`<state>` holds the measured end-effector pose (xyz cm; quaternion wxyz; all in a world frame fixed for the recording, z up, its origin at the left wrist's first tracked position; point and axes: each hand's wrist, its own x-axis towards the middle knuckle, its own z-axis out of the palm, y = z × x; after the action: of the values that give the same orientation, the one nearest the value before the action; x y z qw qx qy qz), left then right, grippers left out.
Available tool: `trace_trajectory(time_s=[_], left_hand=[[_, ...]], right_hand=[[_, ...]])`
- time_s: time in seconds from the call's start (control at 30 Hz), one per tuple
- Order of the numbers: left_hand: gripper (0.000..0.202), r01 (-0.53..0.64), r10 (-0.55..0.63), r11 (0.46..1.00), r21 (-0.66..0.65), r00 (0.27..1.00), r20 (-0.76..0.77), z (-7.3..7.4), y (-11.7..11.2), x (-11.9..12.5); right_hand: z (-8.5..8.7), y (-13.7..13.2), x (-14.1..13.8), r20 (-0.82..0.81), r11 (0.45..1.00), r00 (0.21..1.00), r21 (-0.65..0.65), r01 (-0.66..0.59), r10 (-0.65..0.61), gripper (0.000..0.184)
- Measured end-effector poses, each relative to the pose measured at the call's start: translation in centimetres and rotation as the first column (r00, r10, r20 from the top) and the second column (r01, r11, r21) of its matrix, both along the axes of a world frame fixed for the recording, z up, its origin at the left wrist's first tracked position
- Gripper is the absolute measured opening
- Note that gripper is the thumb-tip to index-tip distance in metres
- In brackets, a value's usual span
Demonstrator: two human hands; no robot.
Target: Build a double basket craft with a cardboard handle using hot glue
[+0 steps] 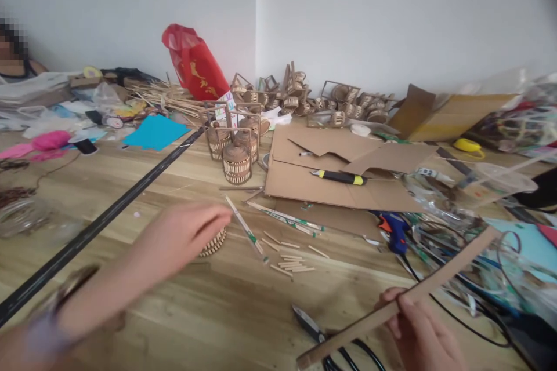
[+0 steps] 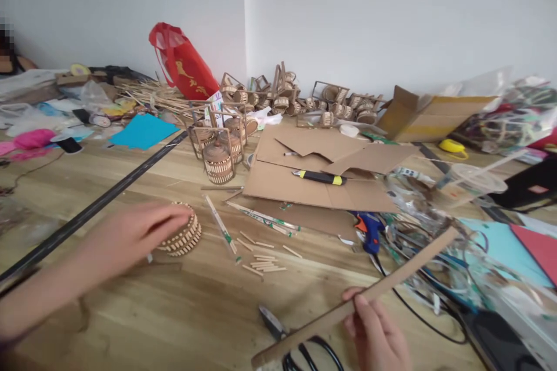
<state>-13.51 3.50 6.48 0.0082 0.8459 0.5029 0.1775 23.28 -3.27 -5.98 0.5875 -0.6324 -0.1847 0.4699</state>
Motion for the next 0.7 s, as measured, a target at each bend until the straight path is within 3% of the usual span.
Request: trace_trajectory(time_s=[0.07, 0.1, 0.17, 0.23, 0.3, 0.43, 0.57, 0.7], left_hand=[[0.029, -0.007, -0.032, 0.986, -0.164, 0.971, -0.238, 0.7, 5.6, 0.6], [0.028, -0.013, -0.084, 0.969, -0.246, 0.921, -0.38, 0.5, 8.1, 1.2], [0.02, -0.027, -0.126, 0.95, -0.31, 0.877, -0.463, -0.8, 12.3, 2.9], [0.015, -0.071, -0.133, 0.934, -0.351, 0.841, -0.525, -2.6, 14.8, 4.5], [0.033, -0.116, -0.135, 0.916, -0.383, 0.811, -0.569, -4.3, 16.1, 5.8], [0.034, -0.158, -0.151, 0.895, -0.417, 0.773, -0.616, -6.3, 16.6, 7.0], [0.034, -0.158, -0.201, 0.867, -0.473, 0.757, -0.621, -6.5, 17.0, 6.1], [0.033, -0.15, -0.259, 0.823, -0.548, 0.759, -0.597, -5.7, 17.8, 3.5]], right_hand=[[-0.5, -0.1, -0.1, 0.026, 0.999, 0.999, -0.001, -0.034, 0.034, 0.055], [-0.7, -0.2, 0.0, 0.045, 0.998, 0.997, 0.006, -0.062, 0.062, 0.055], [-1.1, -0.4, 0.2, 0.091, 0.991, 0.988, 0.033, -0.127, 0.124, 0.053], [-1.3, -0.6, 0.3, 0.136, 0.982, 0.975, 0.053, -0.183, 0.174, 0.052], [-1.2, -0.8, 0.2, 0.174, 0.974, 0.963, 0.056, -0.219, 0.207, 0.053], [-0.4, -0.8, -0.3, 0.239, 0.96, 0.937, 0.058, -0.275, 0.255, 0.057], [0.3, -0.7, -0.7, 0.272, 0.954, 0.927, 0.075, -0.289, 0.26, 0.058], [0.5, -0.6, -1.0, 0.247, 0.958, 0.936, 0.078, -0.277, 0.251, 0.06]])
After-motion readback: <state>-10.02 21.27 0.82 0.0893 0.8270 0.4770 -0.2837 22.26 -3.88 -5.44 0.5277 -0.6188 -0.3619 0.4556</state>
